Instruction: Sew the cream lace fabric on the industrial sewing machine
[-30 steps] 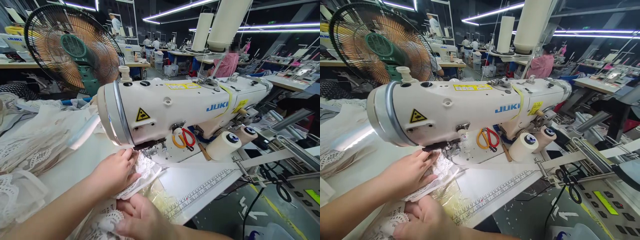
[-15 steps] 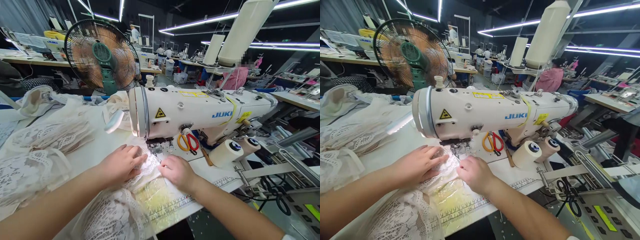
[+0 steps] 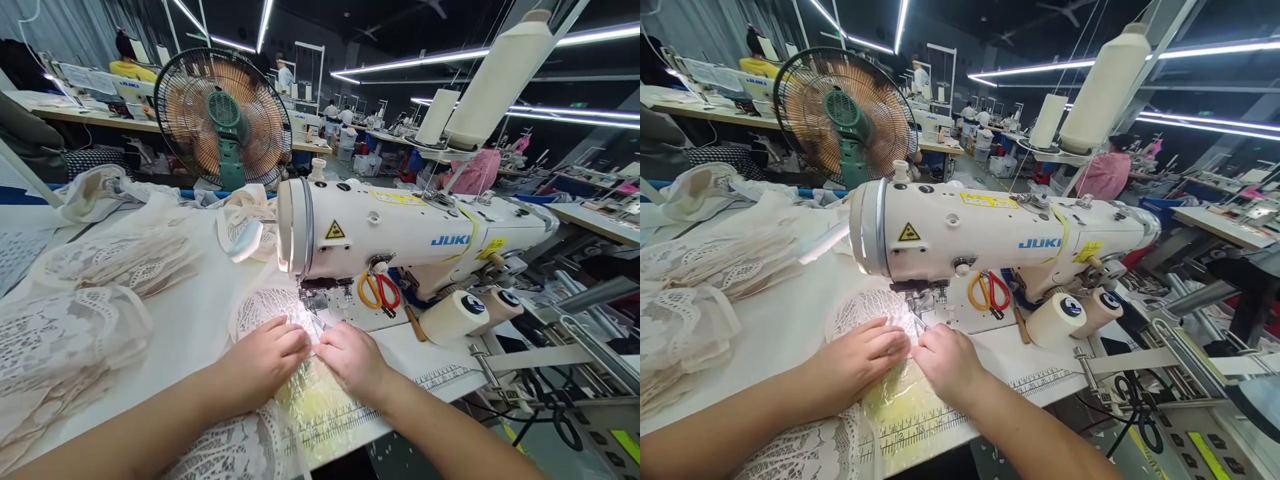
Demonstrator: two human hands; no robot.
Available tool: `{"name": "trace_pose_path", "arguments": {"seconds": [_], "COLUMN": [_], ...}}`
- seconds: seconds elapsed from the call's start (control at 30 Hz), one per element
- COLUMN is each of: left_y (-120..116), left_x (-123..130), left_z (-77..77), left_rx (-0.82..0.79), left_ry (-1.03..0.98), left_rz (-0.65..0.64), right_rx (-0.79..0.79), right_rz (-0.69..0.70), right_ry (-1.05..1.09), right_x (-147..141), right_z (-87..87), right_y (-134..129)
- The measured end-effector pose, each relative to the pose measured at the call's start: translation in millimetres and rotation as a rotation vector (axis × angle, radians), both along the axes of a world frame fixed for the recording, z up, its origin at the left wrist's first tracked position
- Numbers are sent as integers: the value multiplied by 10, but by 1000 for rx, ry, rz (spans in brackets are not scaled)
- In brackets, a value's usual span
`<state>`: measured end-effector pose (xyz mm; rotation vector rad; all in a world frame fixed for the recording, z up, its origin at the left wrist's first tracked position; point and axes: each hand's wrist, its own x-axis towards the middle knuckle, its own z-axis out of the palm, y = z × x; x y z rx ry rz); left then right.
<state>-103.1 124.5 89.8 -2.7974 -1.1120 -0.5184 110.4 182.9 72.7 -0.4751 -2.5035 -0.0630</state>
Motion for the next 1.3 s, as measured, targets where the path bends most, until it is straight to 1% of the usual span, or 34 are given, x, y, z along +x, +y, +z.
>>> {"name": "trace_pose_path", "arguments": {"seconds": [0.17,0.4,0.57,0.73,0.83,0.97,1.1,1.2,1.3], "left_y": [94,242,318,407,448,496,562,584,562], "left_x": [-58,-168,-217,-290,-324,-353,-393,-406,-406], "left_z": [42,-34,7,-12,4,32,33,73,116], "left_rx": [-35,1,-10,5,-26,-38,8,51,45], "left_ry": [-15,-37,-8,3,49,80,62,68,66], "left_rz": [-40,-60,-42,-40,-24,34,67,70,107], "right_rx": [-31,104,70,44,36,37,18,-32,-40], "right_rz": [-66,-17,-34,-26,-23,-9,-2,-4,0], "right_ry": [-89,-27,-42,-38,-26,-2,23,7,2], "right_x": [-9,-42,-51,-47,-49,-53,-63,-67,-66], "right_z": [0,-20,-18,-10,3,19,21,9,3], "right_y": [-17,20,21,17,15,15,14,11,9]}}
